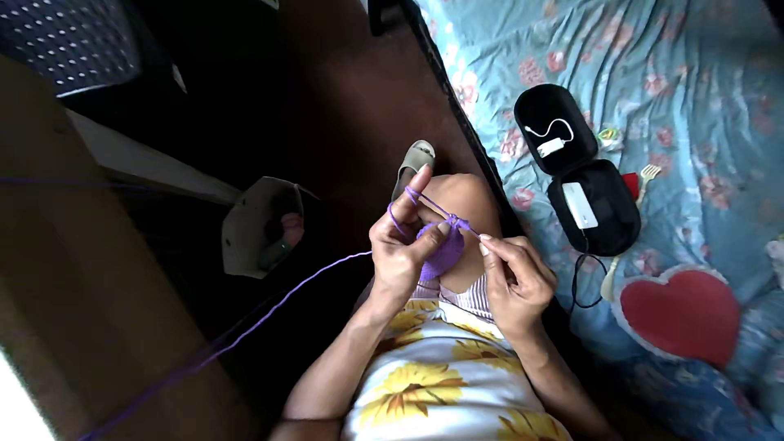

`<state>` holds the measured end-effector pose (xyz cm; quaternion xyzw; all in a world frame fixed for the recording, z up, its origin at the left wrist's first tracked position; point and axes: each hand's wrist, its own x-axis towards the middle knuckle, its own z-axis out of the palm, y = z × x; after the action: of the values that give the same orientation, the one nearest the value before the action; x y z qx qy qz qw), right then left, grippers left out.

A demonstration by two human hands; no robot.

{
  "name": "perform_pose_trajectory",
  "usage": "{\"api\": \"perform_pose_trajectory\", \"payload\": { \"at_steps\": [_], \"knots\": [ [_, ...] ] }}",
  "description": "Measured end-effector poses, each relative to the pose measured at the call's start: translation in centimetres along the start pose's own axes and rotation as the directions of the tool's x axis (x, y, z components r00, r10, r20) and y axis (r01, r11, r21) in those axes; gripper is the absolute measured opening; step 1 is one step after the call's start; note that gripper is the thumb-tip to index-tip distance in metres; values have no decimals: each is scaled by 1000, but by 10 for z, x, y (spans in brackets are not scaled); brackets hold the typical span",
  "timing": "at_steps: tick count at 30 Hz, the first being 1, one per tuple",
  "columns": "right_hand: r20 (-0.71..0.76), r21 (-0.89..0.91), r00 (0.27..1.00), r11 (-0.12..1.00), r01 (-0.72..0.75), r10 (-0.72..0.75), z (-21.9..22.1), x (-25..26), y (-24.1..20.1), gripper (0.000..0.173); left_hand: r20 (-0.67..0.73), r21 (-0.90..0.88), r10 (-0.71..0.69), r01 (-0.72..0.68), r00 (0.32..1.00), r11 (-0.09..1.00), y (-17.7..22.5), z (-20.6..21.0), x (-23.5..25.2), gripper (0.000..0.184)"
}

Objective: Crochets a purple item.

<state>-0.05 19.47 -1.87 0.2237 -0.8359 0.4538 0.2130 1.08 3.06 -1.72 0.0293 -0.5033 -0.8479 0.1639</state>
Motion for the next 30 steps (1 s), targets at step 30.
{"api": "perform_pose_trajectory", "payload": {
  "at_steps": [30],
  "knots": [
    [269,383,939,871,-309,215,-17,4,3,11,332,-272,-334,429,882,861,1,-41,21,56]
  ]
}}
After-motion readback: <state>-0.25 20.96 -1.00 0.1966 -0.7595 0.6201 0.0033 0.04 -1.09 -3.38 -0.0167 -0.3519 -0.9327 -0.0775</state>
